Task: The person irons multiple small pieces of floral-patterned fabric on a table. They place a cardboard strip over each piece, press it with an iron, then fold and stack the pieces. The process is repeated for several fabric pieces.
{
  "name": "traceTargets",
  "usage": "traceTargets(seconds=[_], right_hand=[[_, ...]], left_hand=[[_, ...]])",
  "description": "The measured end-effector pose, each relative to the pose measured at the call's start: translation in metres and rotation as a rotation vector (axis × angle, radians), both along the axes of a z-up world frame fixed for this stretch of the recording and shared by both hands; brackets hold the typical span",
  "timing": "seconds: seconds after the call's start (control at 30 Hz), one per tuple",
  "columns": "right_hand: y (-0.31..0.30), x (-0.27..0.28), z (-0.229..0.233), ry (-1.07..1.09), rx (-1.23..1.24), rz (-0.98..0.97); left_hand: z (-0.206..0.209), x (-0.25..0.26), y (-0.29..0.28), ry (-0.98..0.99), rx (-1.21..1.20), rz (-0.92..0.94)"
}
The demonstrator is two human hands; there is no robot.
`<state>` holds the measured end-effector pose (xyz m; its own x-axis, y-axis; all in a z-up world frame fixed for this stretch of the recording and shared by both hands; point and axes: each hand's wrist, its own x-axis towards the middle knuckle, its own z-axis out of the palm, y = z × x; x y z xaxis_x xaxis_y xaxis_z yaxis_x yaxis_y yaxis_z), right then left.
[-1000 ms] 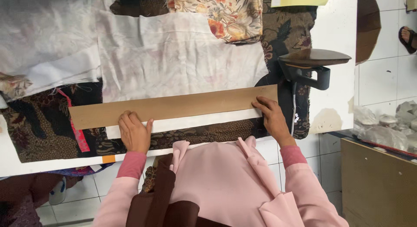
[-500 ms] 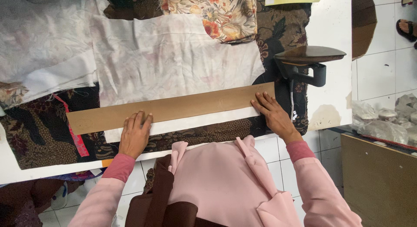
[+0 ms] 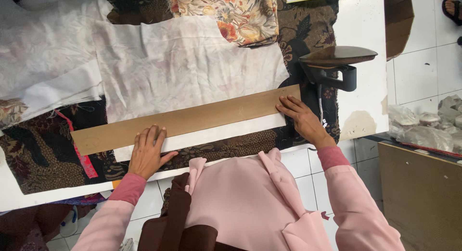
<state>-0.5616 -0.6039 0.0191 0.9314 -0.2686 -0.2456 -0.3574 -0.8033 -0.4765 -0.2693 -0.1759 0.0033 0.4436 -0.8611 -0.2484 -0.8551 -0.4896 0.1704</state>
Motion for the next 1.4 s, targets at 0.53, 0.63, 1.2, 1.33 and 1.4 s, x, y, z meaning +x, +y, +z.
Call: traceTargets(seconds=[0.53, 0.63, 1.2, 1.33, 1.4], right_hand=[[0.002, -0.006, -0.011, -0.053, -0.170, 0.171], [0.010, -0.002, -0.007, -0.087, -0.249, 0.139], [0.055, 0.024, -0.001, -0.027, -0.377, -0.003], [0.054, 0.026, -0.008, 0.053, -0.455, -0.022], [0.053, 0.028, -0.009, 0.009, -0.469, -0.045]], left_hand=[[-0.004, 0.001, 0.002, -0.165, 0.159, -0.149], [-0.005, -0.002, 0.001, -0.124, 0.208, -0.147], [-0.015, -0.006, -0.011, -0.211, -0.003, -0.056], [-0.014, -0.001, -0.012, -0.201, -0.051, -0.038], [-0.013, 0.002, -0.015, -0.225, -0.070, -0.047]])
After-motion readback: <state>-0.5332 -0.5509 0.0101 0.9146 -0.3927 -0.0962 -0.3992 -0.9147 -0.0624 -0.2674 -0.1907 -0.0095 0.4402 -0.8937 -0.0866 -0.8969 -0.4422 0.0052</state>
